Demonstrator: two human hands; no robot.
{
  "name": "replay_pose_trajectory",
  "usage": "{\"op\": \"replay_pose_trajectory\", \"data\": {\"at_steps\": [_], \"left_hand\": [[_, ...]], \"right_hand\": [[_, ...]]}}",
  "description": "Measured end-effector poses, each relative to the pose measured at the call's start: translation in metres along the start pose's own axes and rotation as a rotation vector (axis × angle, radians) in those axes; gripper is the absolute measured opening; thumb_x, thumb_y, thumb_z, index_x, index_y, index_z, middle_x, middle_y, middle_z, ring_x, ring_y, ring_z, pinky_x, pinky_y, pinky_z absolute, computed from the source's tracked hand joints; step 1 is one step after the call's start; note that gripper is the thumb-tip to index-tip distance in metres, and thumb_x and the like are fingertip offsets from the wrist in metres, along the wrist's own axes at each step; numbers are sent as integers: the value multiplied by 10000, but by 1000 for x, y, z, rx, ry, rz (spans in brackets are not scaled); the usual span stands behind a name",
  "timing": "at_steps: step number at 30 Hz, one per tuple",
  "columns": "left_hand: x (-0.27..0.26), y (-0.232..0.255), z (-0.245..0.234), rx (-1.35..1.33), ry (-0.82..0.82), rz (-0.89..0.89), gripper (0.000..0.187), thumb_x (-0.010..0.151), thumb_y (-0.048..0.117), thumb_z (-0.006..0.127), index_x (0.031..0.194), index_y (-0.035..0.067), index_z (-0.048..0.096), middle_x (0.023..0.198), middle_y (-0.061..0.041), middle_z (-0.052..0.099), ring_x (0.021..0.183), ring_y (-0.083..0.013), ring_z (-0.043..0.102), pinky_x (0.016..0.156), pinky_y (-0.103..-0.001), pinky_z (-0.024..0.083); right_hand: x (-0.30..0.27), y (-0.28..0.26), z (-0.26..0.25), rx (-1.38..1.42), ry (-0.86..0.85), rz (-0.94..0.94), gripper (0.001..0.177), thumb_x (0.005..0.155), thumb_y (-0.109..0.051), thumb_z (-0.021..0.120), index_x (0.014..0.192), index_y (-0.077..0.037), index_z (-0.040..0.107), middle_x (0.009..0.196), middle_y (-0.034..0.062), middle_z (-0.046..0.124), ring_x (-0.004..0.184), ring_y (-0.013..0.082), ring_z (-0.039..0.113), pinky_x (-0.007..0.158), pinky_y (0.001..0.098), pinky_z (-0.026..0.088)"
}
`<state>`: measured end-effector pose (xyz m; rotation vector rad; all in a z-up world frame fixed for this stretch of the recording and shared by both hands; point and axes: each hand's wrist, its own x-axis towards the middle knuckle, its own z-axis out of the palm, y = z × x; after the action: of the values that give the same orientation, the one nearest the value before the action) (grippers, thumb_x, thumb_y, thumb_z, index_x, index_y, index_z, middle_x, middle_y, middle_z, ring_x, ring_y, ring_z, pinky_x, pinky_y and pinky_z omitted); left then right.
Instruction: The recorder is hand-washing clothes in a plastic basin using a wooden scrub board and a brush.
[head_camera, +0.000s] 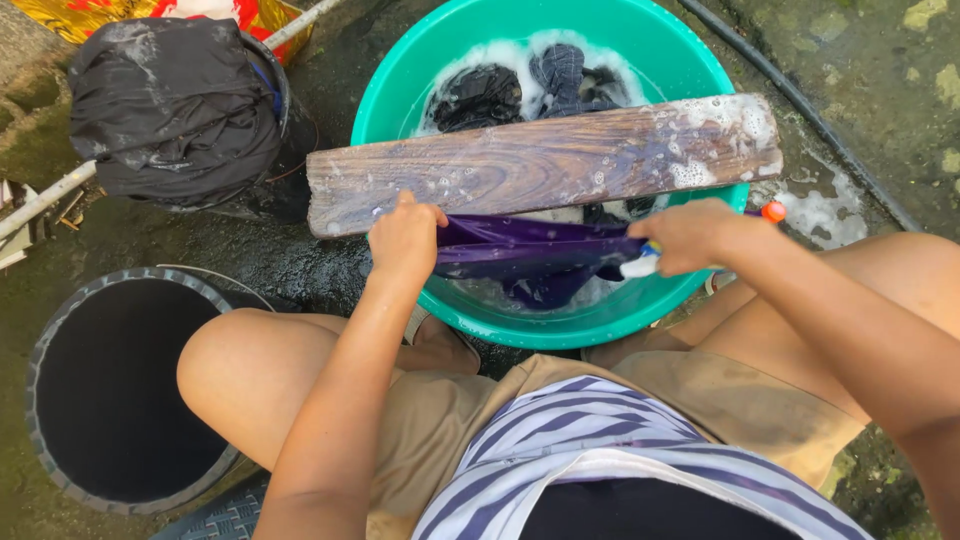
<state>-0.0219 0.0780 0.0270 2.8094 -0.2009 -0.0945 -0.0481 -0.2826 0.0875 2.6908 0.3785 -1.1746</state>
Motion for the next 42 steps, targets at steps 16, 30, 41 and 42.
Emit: {"op": "replay_pose_trajectory", "data": {"at_steps": [16, 30, 41, 42], "left_hand": [[143, -89, 166, -188, -98, -101, 133, 707, 6, 842, 801, 96, 814, 841, -138, 753, 824, -275, 714, 764, -392, 579], [50, -23, 119, -314, 166, -284, 363, 860, 308, 773, 1223, 306, 775, 1382, -108, 599, 1260, -353, 540, 1089, -459, 437], [57, -45, 143, -212, 149, -280, 421, 967, 501, 604, 1385, 542, 585, 1705, -110, 162, 1562, -446, 35, 1181, -685, -45], [52, -45, 147, -193, 74, -331, 435, 956, 517, 594, 1389, 554, 568, 1701, -89, 154, 1562, -428, 33, 1185, -679, -48]], "right_hand": [[269, 109, 25, 375, 561, -34, 625, 698, -232, 809, 1285, -144, 612, 1188, 177, 678, 1063, 381, 671, 901, 467, 540], [289, -180, 13, 1371, 1005, -472, 409, 966, -249, 621, 1364, -155, 623, 1233, 275, 557, 1108, 439, 492, 948, 531, 421], [287, -89, 1, 90, 1220, 233, 291, 957, -211, 516, 1099, -51, 713, 1282, 241, 641, 1278, 439, 539, 1110, 593, 308], [254, -146, -14, 72, 1036, 19, 347, 997, -276, 502, 1122, -22, 702, 1376, 261, 597, 1360, 447, 495, 1221, 612, 214]]}}
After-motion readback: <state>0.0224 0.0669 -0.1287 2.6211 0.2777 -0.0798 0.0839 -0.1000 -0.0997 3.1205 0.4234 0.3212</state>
